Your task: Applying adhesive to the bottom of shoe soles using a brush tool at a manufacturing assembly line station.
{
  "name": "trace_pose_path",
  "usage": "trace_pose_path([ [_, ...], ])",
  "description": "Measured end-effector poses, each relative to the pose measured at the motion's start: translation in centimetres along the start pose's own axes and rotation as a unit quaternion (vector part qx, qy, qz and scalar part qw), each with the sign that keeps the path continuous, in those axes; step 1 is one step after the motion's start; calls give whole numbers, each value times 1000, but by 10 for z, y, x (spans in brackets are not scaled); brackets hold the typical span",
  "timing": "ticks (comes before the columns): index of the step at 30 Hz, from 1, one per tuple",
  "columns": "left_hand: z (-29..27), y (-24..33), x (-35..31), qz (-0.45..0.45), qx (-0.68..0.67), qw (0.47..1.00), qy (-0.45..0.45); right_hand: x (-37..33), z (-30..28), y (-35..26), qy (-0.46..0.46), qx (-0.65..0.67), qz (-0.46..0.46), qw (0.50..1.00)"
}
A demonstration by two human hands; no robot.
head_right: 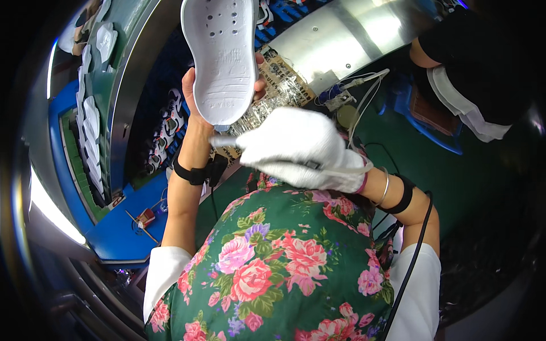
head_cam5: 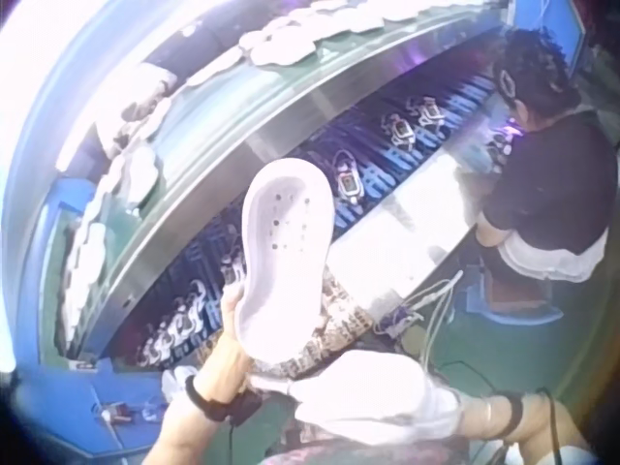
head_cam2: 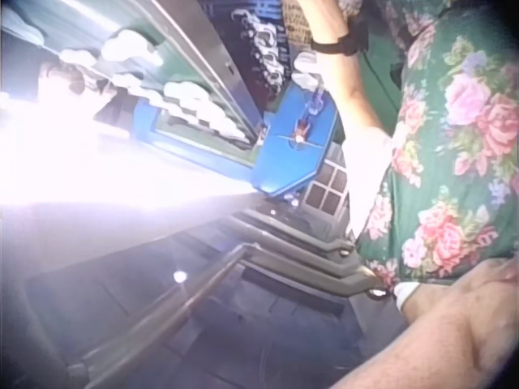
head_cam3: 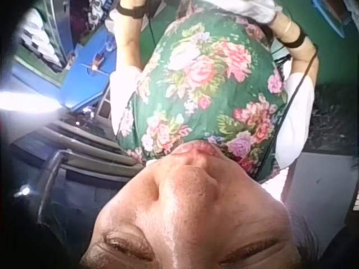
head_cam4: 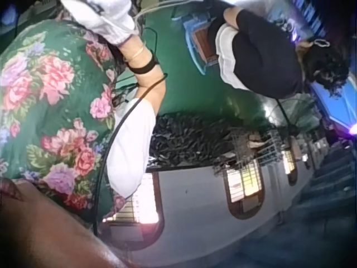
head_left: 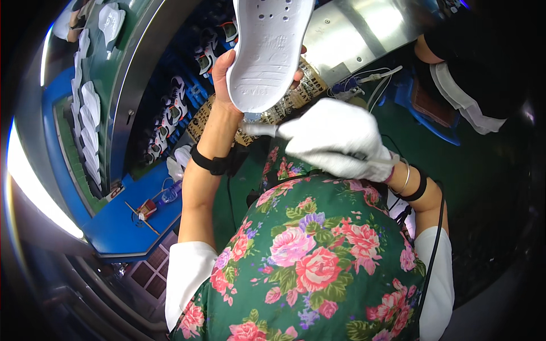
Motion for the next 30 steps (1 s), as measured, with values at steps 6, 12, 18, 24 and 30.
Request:
trace_pose_path([
  [6,-7,8,9,5,124,992,24,9,-1,7,2,-28,34,999],
  [12,-12,13,18,30,107,994,23,10,-22,39,110,78,168,977],
  [18,-20,-7,5,44,-59,993,97,11,-37,47,147,164,278,935],
  [24,-10,-48,-4,31,-123,985,120,58,-84,21,110,-215,-21,970],
  [30,-11,-32,-17,100,-175,962,186,53,-48,14,33,-127,38,991],
])
Point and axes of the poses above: each hand's wrist, its own x-axis towards the middle knuckle, its own z-axis out of the palm, y = z × x, the point moved 7 cm from there along x, towards the middle knuckle, and after that the axes turned 9 degrees about x, right-handed, at the moved point
